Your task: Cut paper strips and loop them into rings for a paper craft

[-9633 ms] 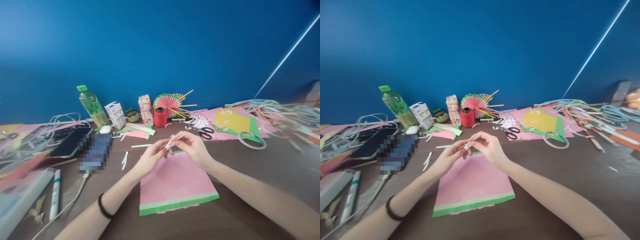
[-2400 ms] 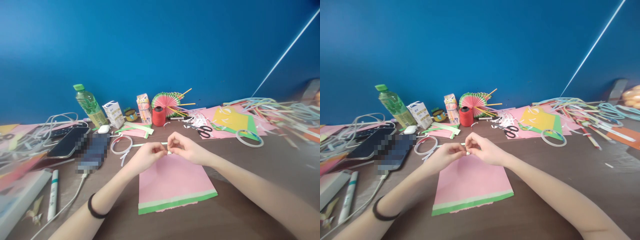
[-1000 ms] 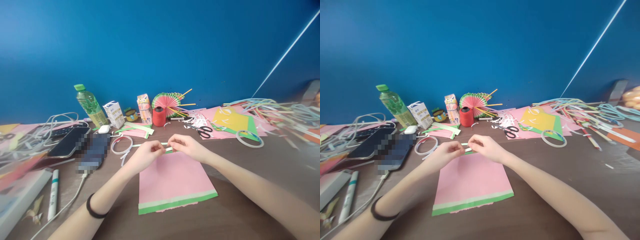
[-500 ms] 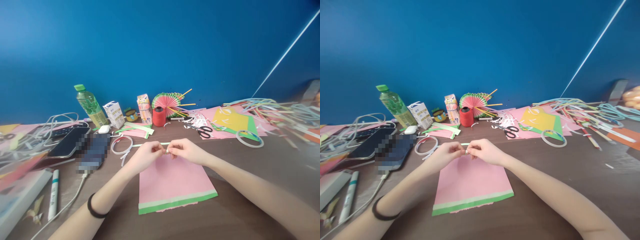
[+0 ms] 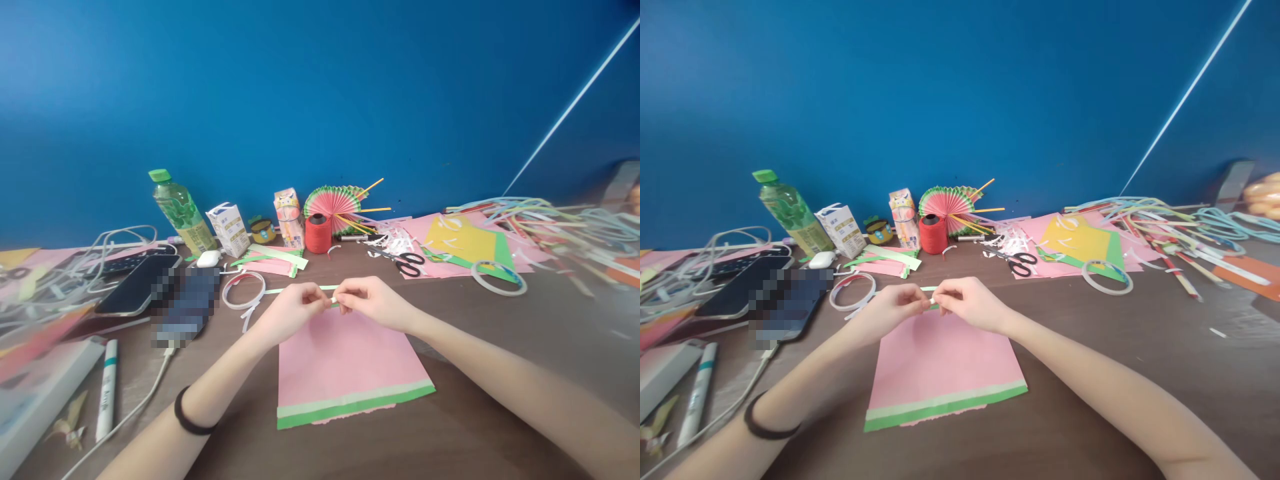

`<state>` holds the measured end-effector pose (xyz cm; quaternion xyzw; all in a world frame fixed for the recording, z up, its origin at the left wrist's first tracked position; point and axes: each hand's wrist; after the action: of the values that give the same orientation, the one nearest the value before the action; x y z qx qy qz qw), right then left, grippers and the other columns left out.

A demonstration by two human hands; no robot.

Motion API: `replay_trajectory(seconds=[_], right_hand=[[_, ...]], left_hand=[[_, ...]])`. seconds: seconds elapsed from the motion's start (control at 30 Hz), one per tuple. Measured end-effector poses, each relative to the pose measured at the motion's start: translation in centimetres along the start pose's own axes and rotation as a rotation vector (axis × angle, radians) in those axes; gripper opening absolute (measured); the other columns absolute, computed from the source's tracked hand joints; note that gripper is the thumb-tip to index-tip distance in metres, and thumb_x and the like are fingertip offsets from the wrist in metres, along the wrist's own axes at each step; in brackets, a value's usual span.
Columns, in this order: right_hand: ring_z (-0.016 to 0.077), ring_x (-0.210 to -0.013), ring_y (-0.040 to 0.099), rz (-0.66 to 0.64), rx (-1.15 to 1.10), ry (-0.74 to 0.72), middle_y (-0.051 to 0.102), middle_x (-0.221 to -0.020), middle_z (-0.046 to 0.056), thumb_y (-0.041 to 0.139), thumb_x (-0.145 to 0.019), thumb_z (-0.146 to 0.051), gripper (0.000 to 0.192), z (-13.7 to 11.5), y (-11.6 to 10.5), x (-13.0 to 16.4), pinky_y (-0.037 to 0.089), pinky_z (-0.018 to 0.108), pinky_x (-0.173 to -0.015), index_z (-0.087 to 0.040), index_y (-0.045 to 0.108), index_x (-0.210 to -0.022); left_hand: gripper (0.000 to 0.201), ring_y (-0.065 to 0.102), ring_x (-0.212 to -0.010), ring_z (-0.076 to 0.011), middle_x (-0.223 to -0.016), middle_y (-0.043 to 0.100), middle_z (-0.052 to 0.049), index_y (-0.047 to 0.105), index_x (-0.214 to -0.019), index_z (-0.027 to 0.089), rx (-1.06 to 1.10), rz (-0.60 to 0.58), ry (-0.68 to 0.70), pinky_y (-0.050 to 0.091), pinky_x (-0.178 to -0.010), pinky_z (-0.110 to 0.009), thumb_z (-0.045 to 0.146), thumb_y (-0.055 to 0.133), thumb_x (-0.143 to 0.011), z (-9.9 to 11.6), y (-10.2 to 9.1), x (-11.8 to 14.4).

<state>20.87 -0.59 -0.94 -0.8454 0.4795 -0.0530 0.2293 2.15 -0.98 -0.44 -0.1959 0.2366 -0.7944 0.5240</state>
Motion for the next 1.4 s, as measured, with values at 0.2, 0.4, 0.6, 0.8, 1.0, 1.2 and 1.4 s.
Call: replay_trajectory(seconds=[0.2, 0.4, 0.6, 0.8, 1.0, 1.2, 1.4], right_hand=[[0.0125, -0.064, 0.053, 0.038, -0.058, -0.017, 0.057, -0.064, 0.001, 0.047, -0.080, -0.029, 0.018, -0.1, -0.5, 0.0, 0.043, 0.026, -0.066, -0.015, 0.056, -0.073], [0.0122, -0.062, 0.053, 0.067, -0.059, -0.019, 0.057, -0.063, 0.001, 0.048, -0.079, -0.029, 0.017, 0.0, -1.3, -0.1, 0.043, 0.026, -0.063, -0.015, 0.056, -0.074], [0.0123, -0.061, 0.053, 0.067, -0.020, -0.019, 0.056, -0.062, 0.000, 0.046, -0.079, -0.026, 0.016, 0.1, -1.2, 0.1, 0.043, 0.027, -0.063, -0.015, 0.056, -0.073], [0.0122, -0.059, 0.053, 0.067, 0.051, 0.001, 0.056, -0.060, 0.000, 0.047, -0.078, -0.026, 0.015, -0.4, -0.9, 0.1, 0.041, 0.025, -0.060, -0.016, 0.056, -0.071], [0.0111, -0.056, 0.052, 0.071, 0.122, -0.004, 0.056, -0.059, -0.001, 0.047, -0.078, -0.026, 0.016, -0.3, -0.8, 0.2, 0.039, 0.023, -0.055, -0.016, 0.057, -0.070], [0.0117, -0.057, 0.052, 0.090, 0.084, 0.000, 0.055, -0.059, -0.001, 0.048, -0.078, -0.028, 0.017, -0.3, -0.8, 0.2, 0.041, 0.024, -0.057, -0.016, 0.057, -0.070], [0.0121, -0.059, 0.053, 0.038, -0.089, 0.039, 0.056, -0.060, 0.000, 0.050, -0.077, -0.032, 0.019, 0.0, -1.2, -0.1, 0.043, 0.025, -0.060, -0.015, 0.056, -0.071]], left_hand=[[0.027, 0.054, -0.062, -0.0135, -0.069, 0.061, 0.001, 0.058, -0.074, 0.017, 0.048, 0.002, -0.029, 0.036, -0.056, -0.023, 0.042, 0.052, -0.069, -0.4, -0.1, -0.2], [0.022, 0.055, -0.065, -0.0137, -0.067, 0.060, 0.001, 0.052, -0.074, 0.017, 0.113, -0.013, -0.008, 0.039, -0.060, -0.024, 0.039, 0.054, -0.070, -0.4, 0.0, -0.4], [0.029, 0.058, -0.074, -0.0162, -0.079, 0.064, -0.002, 0.054, -0.083, 0.018, 0.111, -0.047, -0.006, 0.041, -0.064, -0.026, 0.044, 0.055, -0.069, -0.3, -0.2, -0.3], [0.025, 0.058, -0.076, -0.0160, -0.079, 0.064, -0.002, 0.056, -0.081, 0.018, 0.124, -0.059, 0.027, 0.042, -0.069, -0.027, 0.041, 0.054, -0.070, 0.0, 0.0, -0.2], [0.021, 0.056, -0.068, -0.0148, -0.069, 0.062, 0.000, 0.057, -0.074, 0.018, 0.092, -0.089, 0.039, 0.040, -0.065, -0.026, 0.038, 0.051, -0.072, 0.2, -0.1, 0.0], [0.022, 0.056, -0.068, -0.0154, -0.067, 0.062, -0.001, 0.056, -0.075, 0.017, 0.131, -0.083, 0.034, 0.040, -0.066, -0.027, 0.038, 0.052, -0.071, 0.3, 0.0, 0.0], [0.023, 0.055, -0.066, -0.0148, -0.066, 0.062, 0.000, 0.056, -0.073, 0.017, 0.083, -0.042, 0.022, 0.039, -0.061, -0.024, 0.040, 0.050, -0.071, 0.5, 0.1, 0.0]])
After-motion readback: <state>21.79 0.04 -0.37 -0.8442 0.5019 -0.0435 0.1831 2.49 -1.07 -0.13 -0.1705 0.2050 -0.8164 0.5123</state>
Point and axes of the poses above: each hand's wrist, its own x-axis away from the middle knuckle, its own y-axis out of the palm, z = x × y
